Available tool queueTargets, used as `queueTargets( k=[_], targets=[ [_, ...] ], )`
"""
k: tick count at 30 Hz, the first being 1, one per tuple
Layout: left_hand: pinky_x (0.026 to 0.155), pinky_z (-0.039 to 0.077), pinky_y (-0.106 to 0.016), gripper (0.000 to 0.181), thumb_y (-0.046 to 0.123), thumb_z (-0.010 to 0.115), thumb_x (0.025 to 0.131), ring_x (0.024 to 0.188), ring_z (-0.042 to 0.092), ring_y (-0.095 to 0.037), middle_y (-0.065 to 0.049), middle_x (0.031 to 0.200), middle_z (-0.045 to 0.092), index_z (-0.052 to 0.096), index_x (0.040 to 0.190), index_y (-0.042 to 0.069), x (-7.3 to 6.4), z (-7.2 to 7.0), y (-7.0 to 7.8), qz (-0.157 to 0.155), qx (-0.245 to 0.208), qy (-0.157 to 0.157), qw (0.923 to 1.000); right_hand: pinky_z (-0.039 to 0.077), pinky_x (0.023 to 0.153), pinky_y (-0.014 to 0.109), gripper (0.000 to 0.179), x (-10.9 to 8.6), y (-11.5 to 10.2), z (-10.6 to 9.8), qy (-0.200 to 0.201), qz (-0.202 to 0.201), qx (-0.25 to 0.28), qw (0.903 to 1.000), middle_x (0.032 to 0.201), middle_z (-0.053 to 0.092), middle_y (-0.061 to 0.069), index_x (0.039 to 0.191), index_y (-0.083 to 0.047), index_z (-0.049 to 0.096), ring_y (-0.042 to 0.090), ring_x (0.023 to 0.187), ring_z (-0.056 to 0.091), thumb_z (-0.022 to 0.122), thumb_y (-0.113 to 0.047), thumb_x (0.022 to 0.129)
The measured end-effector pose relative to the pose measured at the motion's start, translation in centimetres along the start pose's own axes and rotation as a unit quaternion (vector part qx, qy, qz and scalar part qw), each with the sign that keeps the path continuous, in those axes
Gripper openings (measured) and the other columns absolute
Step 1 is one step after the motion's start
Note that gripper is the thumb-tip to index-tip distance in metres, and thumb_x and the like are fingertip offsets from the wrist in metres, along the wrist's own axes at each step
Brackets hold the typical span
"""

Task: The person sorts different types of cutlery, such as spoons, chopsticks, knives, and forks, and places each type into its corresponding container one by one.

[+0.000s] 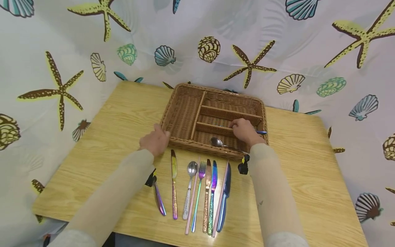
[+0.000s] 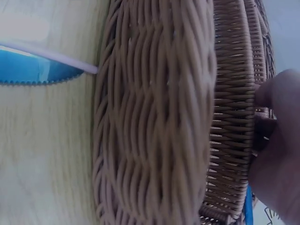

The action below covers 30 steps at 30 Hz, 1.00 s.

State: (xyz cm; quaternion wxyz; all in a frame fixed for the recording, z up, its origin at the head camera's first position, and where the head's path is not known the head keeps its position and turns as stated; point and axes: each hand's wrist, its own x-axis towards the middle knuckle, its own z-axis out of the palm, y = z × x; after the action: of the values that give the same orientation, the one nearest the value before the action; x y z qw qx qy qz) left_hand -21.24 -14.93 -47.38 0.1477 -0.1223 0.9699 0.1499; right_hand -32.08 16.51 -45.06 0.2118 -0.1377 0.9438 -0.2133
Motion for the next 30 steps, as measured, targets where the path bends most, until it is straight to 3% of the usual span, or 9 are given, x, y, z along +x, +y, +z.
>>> queueTargets(
  k=[3,5,7,9,11,13,19,26,30],
  targets=[
    [0.054,0.039,-0.037,0.05,0.035,0.017,0.108,0.048,0.043,-0.02,-0.006,0.056,0.051,0.027,0.139,-0.003,-0.1,-0.1,0.2,-0.004,-0.008,0.002,1.0,0.038,0.064,0.038,0.046,-0.1,0.1,0.1,0.0,0.003,0.005,1.0,0.083,0.053,0.013,0.139,0.0,0.051,0.015,0.054,0.032,0.026,-0.022,0.107],
    [0.054,0.039,-0.036,0.051,0.035,0.016,0.108,0.048,0.043,-0.02,-0.006,0.056,0.05,0.028,0.139,-0.003,-0.2,-0.2,0.3,-0.004,-0.012,0.004,0.9999,0.038,0.068,0.04,0.049,0.0,0.2,0.2,0.005,0.0,-0.002,1.0,0.074,0.047,0.009,0.142,0.001,0.047,0.016,0.054,0.032,0.026,-0.027,0.107],
    [0.054,0.038,-0.036,0.046,0.033,0.017,0.108,0.048,0.043,-0.02,-0.006,0.057,0.05,0.031,0.134,-0.003,-0.2,-0.3,0.4,-0.001,-0.005,0.003,1.0,0.039,0.073,0.043,0.052,0.0,0.1,0.4,0.006,0.001,-0.008,0.9999,0.083,0.055,0.012,0.145,0.0,0.044,0.021,0.058,0.037,0.025,-0.031,0.108],
    [0.054,0.038,-0.036,0.041,0.032,0.017,0.108,0.048,0.043,-0.02,-0.006,0.057,0.051,0.034,0.127,-0.001,-0.2,-0.3,0.4,0.002,0.002,0.001,1.0,0.043,0.082,0.048,0.057,0.1,0.0,0.5,0.004,0.001,-0.022,0.9997,0.106,0.062,0.02,0.148,-0.001,0.041,0.029,0.072,0.051,0.024,-0.037,0.108],
    [0.054,0.037,-0.036,0.037,0.03,0.017,0.108,0.048,0.043,-0.019,-0.006,0.057,0.05,0.034,0.124,0.001,-0.2,-0.3,0.4,0.004,0.014,-0.003,0.9999,0.043,0.094,0.056,0.06,0.1,-0.1,0.7,-0.006,0.0,-0.043,0.999,0.135,0.055,0.025,0.151,-0.002,0.037,0.04,0.097,0.059,0.023,-0.041,0.108],
    [0.053,0.037,-0.035,0.038,0.028,0.017,0.108,0.048,0.042,-0.019,-0.005,0.057,0.049,0.033,0.127,0.0,-0.2,-0.3,0.3,0.006,0.025,-0.01,0.9996,0.038,0.105,0.062,0.062,0.2,-0.1,0.9,-0.012,-0.001,-0.069,0.9975,0.148,0.046,0.025,0.151,-0.003,0.037,0.046,0.123,0.052,0.022,-0.044,0.108],
    [0.052,0.034,-0.034,0.046,0.03,0.017,0.108,0.047,0.039,-0.018,-0.005,0.059,0.048,0.028,0.137,-0.003,-0.2,-0.4,0.3,0.0,0.028,-0.014,0.9995,0.031,0.11,0.064,0.061,0.1,0.0,1.4,-0.001,-0.007,-0.102,0.9948,0.151,0.044,0.023,0.151,-0.006,0.04,0.048,0.134,0.044,0.023,-0.046,0.108],
    [0.05,0.033,-0.032,0.019,0.016,0.025,0.107,0.048,0.039,-0.017,-0.011,0.087,0.045,0.038,0.112,0.004,-0.5,-0.5,0.3,0.046,0.098,-0.026,0.9937,0.031,0.11,0.063,0.067,-0.5,0.0,1.9,0.019,-0.01,-0.089,0.9958,0.15,0.045,0.023,0.146,-0.006,0.047,0.046,0.134,0.044,0.021,-0.054,0.106],
    [0.05,0.033,-0.032,0.017,0.011,0.028,0.106,0.048,0.04,-0.017,-0.014,0.097,0.042,0.04,0.116,0.005,-0.6,-0.5,0.2,0.061,0.119,-0.029,0.9906,0.035,0.109,0.061,0.072,-1.0,-0.1,1.7,0.03,-0.01,-0.055,0.998,0.142,0.049,0.026,0.14,-0.005,0.054,0.046,0.128,0.049,0.017,-0.057,0.105]
  ],
)
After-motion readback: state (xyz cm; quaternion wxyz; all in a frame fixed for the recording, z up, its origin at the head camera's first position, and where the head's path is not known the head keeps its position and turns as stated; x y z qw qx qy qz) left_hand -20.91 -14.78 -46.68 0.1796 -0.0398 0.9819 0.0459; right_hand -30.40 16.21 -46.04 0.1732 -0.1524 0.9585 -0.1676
